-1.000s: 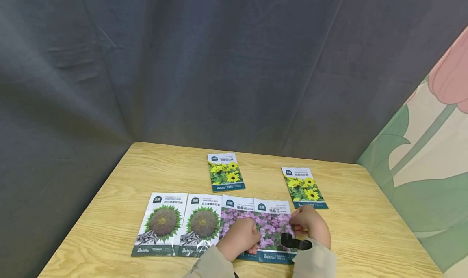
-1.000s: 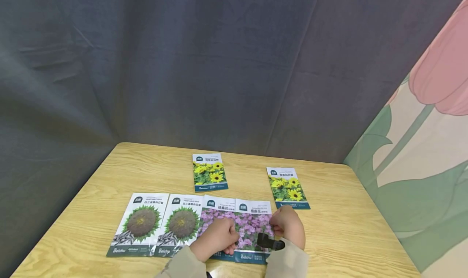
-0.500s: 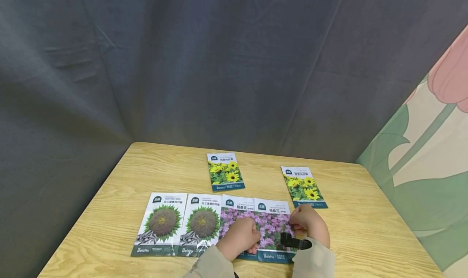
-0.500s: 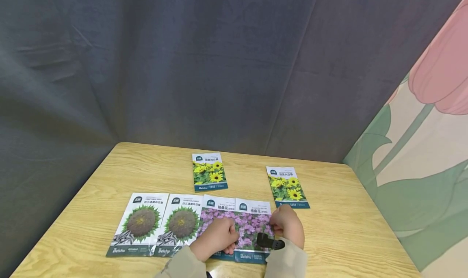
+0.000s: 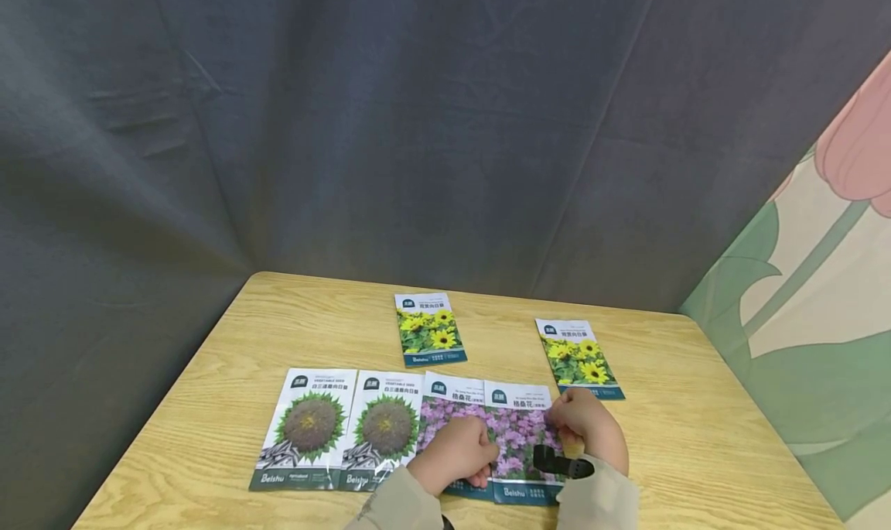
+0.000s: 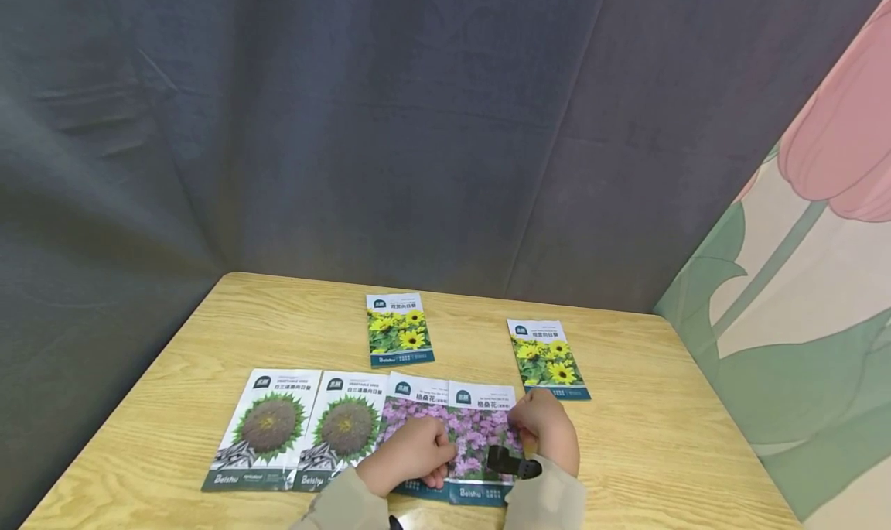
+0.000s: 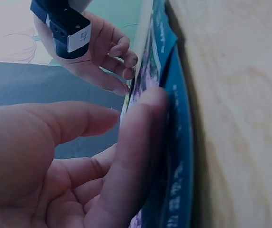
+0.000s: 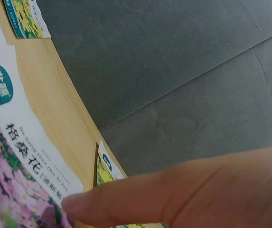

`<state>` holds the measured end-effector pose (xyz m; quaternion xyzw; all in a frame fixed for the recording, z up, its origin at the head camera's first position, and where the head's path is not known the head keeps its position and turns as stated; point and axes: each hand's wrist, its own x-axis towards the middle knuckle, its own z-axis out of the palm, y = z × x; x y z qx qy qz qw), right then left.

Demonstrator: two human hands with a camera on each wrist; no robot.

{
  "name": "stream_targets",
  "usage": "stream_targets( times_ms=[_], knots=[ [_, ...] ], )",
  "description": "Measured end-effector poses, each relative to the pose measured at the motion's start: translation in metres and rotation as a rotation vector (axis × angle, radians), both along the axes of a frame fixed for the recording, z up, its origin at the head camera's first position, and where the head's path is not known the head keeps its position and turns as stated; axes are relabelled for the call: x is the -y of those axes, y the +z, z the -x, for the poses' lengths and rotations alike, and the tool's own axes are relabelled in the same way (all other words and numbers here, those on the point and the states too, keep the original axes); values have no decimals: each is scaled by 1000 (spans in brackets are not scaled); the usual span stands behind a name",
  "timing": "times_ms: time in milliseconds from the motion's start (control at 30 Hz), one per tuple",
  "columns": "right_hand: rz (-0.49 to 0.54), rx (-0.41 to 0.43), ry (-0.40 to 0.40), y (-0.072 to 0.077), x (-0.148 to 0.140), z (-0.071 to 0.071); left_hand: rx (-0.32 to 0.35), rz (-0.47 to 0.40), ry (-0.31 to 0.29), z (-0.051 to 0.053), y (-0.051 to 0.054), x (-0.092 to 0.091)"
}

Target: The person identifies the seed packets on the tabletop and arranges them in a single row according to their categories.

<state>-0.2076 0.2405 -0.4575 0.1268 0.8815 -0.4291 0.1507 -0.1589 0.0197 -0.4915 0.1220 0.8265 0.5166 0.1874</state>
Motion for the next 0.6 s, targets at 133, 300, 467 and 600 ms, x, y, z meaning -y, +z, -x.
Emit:
stream_targets(
  times_ms=[133, 300, 467, 600],
  knots=[
    [-16, -39, 21, 1, 5, 2, 13, -22, -4, 0, 5, 4],
    [-21, -76, 36, 4, 15, 5, 3, -41, 22, 2, 14, 10],
    [-64, -142, 61, 6, 25, 8, -59, -36, 43, 8, 19, 18],
    [-100, -215, 71, 4, 34, 11, -166, -39, 87, 14, 21, 25]
  ],
)
